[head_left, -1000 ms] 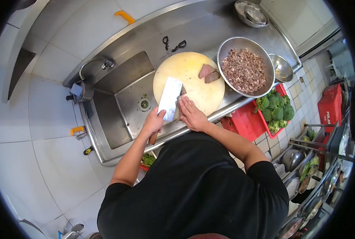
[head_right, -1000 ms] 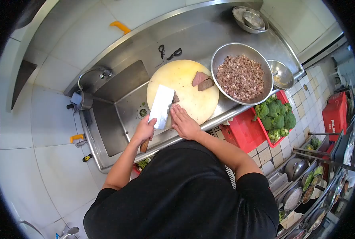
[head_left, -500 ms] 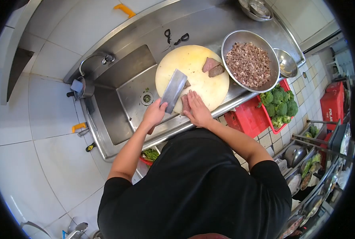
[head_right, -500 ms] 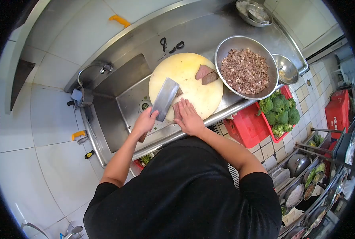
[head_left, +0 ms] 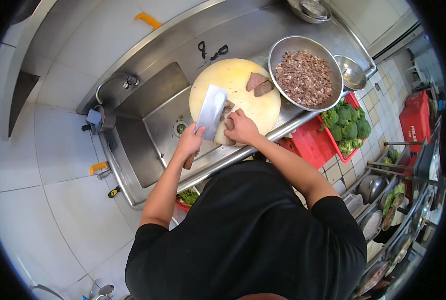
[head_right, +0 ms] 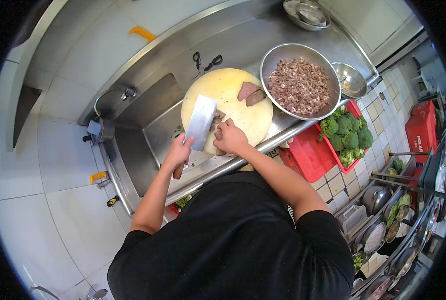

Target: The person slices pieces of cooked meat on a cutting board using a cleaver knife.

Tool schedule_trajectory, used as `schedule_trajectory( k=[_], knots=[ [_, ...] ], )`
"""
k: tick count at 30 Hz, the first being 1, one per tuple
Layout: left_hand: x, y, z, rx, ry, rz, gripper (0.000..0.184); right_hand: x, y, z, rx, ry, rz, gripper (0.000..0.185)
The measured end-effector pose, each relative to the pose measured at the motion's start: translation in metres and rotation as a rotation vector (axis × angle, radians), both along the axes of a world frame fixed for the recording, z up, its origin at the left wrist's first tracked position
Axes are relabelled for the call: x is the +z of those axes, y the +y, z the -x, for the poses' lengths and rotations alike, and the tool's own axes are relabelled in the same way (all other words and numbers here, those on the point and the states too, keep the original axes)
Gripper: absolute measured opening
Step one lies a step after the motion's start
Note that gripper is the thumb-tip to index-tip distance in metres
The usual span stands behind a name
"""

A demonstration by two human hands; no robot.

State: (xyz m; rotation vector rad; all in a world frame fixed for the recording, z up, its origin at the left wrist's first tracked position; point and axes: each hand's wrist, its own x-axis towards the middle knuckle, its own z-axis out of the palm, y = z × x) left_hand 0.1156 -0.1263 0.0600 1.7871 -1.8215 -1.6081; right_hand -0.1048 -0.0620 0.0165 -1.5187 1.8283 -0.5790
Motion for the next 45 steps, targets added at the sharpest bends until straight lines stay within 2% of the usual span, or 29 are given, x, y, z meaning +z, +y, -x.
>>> schedule_trajectory(
  k=[6,9,13,14,17,20,26,34,40,45],
  knots=[
    [0.003,0.002,-0.008,0.107,0.128,-0.036,0.028,-0.005,-0.009,-0.008,-0.258,-0.016,-0.007,0.045],
    [0.003,0.006,-0.013,0.131,0.191,-0.046,0.026,-0.008,-0.021,0.007,-0.295,0.076,0.127,0.043],
    [0.0,0.009,-0.001,0.122,0.236,-0.097,0.025,-0.019,-0.019,0.023,-0.147,0.027,0.213,0.045],
    [-0.002,0.009,0.003,0.115,0.243,-0.112,0.025,-0.01,-0.012,0.024,-0.095,0.014,0.177,0.053],
    [-0.006,0.009,0.016,0.098,0.241,-0.169,0.026,-0.026,0.008,0.019,-0.066,0.229,0.53,0.065],
    [-0.009,0.003,0.026,0.09,0.253,-0.201,0.027,-0.039,0.02,0.018,0.032,0.179,0.519,0.076],
    [-0.005,-0.001,0.04,0.088,0.242,-0.191,0.027,-0.051,0.027,0.014,0.125,0.213,0.321,0.079],
    [0.01,0.007,0.046,0.032,0.143,-0.107,0.026,-0.055,0.03,0.009,0.159,0.362,0.297,0.08],
    [-0.009,0.015,0.027,0.031,0.145,-0.128,0.026,-0.05,0.031,0.009,0.155,0.361,0.257,0.076],
    [0.014,0.026,0.019,-0.003,0.046,-0.143,0.027,-0.05,0.029,0.01,0.157,0.365,0.259,0.075]
  ],
)
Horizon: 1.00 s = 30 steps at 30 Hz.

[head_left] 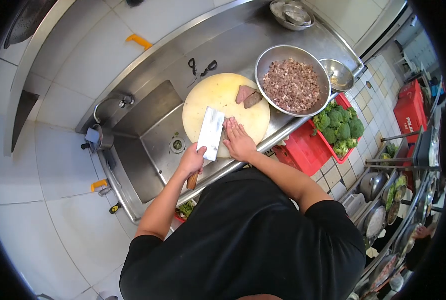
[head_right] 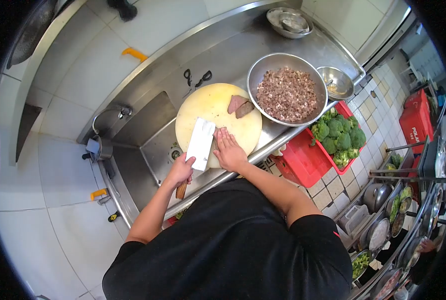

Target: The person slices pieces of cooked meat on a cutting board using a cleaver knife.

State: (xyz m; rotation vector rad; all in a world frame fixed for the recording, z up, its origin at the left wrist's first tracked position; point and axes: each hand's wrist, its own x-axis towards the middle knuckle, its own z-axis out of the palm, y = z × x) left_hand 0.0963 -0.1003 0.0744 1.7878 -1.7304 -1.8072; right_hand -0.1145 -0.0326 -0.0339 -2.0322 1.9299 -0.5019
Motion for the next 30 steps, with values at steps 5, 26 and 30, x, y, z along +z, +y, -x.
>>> schedule_trajectory(
  k=[5,26,30],
  knots=[
    [0.002,-0.019,0.023,-0.053,-0.045,0.027,0.028,-0.002,0.0,-0.001,-0.015,0.025,0.004,0.074],
    [-0.017,-0.031,0.063,-0.095,-0.202,0.173,0.03,0.0,-0.002,0.007,-0.009,-0.052,-0.025,0.076],
    [-0.023,-0.021,0.051,-0.039,-0.116,0.113,0.032,0.001,0.001,0.01,0.042,-0.022,-0.042,0.076]
  ],
)
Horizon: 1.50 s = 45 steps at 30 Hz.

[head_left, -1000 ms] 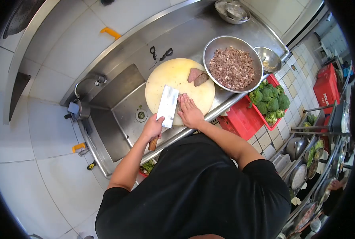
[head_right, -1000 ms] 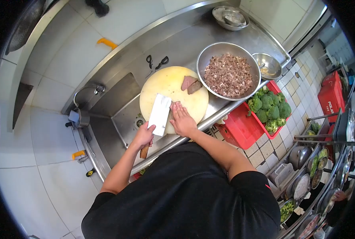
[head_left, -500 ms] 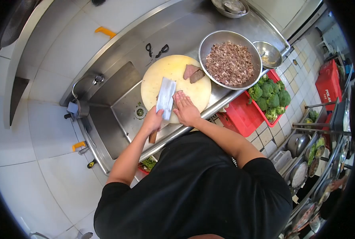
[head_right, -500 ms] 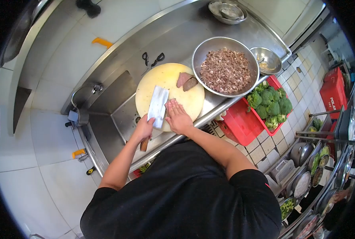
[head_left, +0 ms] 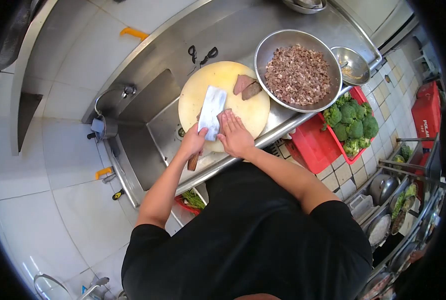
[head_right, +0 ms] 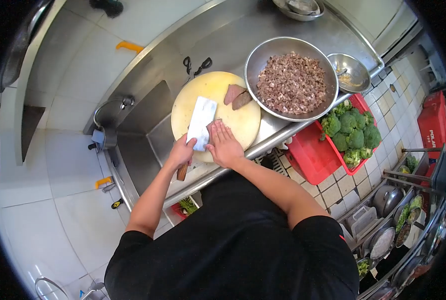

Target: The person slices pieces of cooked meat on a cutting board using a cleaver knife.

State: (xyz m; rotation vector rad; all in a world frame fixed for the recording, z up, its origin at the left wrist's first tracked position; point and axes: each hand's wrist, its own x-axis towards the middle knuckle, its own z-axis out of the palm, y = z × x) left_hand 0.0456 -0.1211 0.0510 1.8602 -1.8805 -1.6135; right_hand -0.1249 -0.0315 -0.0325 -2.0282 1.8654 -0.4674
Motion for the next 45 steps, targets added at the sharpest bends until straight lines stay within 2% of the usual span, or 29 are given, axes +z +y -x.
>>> schedule_trajectory(
  k=[3,6,7,10,14,17,20,23,26,28,31,35,38,41,44,45],
  knots=[
    [0.019,0.028,-0.032,-0.066,-0.037,-0.062,0.031,0.002,0.0,0.0,0.002,-0.007,0.014,0.076],
    [0.026,0.036,-0.024,-0.013,-0.044,-0.066,0.031,0.001,0.0,0.001,0.0,-0.015,0.007,0.076],
    [0.014,0.034,-0.018,-0.025,-0.023,0.023,0.03,0.0,0.003,-0.001,-0.009,-0.026,0.012,0.076],
    [-0.016,0.008,0.005,0.011,0.003,-0.007,0.029,-0.002,-0.002,0.001,-0.03,-0.031,0.037,0.077],
    [-0.014,0.017,-0.02,-0.118,0.009,0.081,0.028,0.009,0.003,-0.001,-0.012,0.008,-0.037,0.077],
    [0.023,0.039,-0.035,-0.145,-0.017,-0.016,0.029,0.008,-0.002,0.001,0.004,0.054,-0.015,0.078],
    [-0.034,0.03,-0.03,-0.232,-0.111,0.244,0.031,0.007,0.0,0.0,0.0,0.062,-0.037,0.079],
    [-0.052,0.008,-0.005,-0.172,-0.064,0.215,0.032,0.009,0.0,0.003,0.02,0.054,-0.056,0.08],
    [-0.012,0.013,0.003,-0.083,-0.071,0.06,0.032,0.008,0.0,0.007,0.042,-0.028,-0.046,0.081],
    [-0.003,0.016,0.008,-0.058,-0.05,0.078,0.032,0.008,0.0,0.018,0.058,-0.066,-0.031,0.082],
    [-0.001,0.02,0.012,-0.055,-0.083,0.072,0.031,0.004,0.002,0.027,0.191,-0.037,0.057,0.084],
    [-0.017,0.03,-0.007,-0.102,-0.085,0.182,0.031,0.006,0.0,0.024,0.223,0.004,0.016,0.084],
    [0.008,0.053,-0.03,-0.228,-0.171,0.263,0.032,0.009,-0.002,0.031,0.245,0.026,0.019,0.085],
    [0.02,0.058,-0.023,-0.202,-0.233,0.207,0.033,0.007,0.0,0.028,0.251,0.035,0.003,0.085],
    [-0.007,0.042,-0.01,-0.191,-0.213,0.258,0.032,0.004,-0.003,0.028,0.225,0.064,-0.01,0.085],
    [-0.007,0.031,0.0,-0.155,-0.179,0.18,0.031,0.006,-0.002,0.028,0.22,0.066,-0.015,0.085]
  ],
)
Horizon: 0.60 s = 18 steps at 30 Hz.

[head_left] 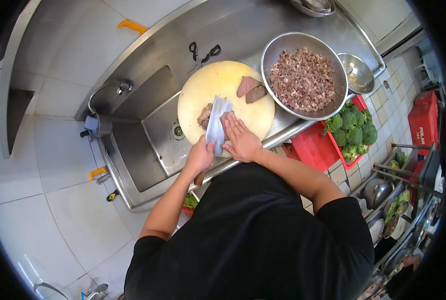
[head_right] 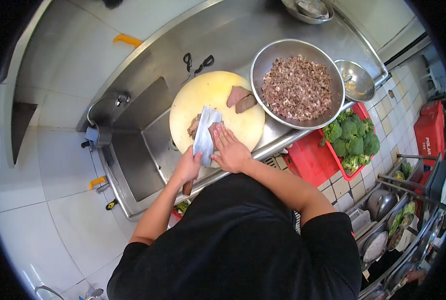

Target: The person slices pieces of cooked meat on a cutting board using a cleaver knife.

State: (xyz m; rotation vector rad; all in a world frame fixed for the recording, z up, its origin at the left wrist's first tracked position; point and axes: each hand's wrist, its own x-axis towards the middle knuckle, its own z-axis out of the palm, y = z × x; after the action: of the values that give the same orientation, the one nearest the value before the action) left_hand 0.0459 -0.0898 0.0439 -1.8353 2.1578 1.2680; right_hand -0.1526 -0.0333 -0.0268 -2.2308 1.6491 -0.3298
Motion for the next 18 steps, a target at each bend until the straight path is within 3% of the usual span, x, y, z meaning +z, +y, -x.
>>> schedule_trajectory(
  k=[2,6,10,13,16,18],
  knots=[
    [0.006,-0.017,0.014,0.088,0.061,-0.148,0.029,0.001,0.001,0.0,0.002,-0.013,0.006,0.085],
    [0.014,-0.001,-0.003,0.046,0.059,-0.153,0.03,0.002,0.002,0.002,0.032,-0.01,-0.002,0.086],
    [0.005,0.026,-0.032,-0.001,0.052,-0.072,0.031,0.003,0.001,0.007,0.055,0.002,0.013,0.085],
    [-0.031,0.007,-0.021,-0.058,0.075,0.003,0.027,0.002,-0.001,0.007,0.041,-0.021,0.012,0.085],
    [-0.008,-0.001,0.013,0.135,0.129,-0.154,0.026,-0.001,-0.002,0.008,0.061,-0.003,0.048,0.085],
    [-0.001,0.003,0.004,0.083,0.103,-0.155,0.026,0.001,-0.002,0.009,0.066,0.003,0.066,0.085]
  ],
)
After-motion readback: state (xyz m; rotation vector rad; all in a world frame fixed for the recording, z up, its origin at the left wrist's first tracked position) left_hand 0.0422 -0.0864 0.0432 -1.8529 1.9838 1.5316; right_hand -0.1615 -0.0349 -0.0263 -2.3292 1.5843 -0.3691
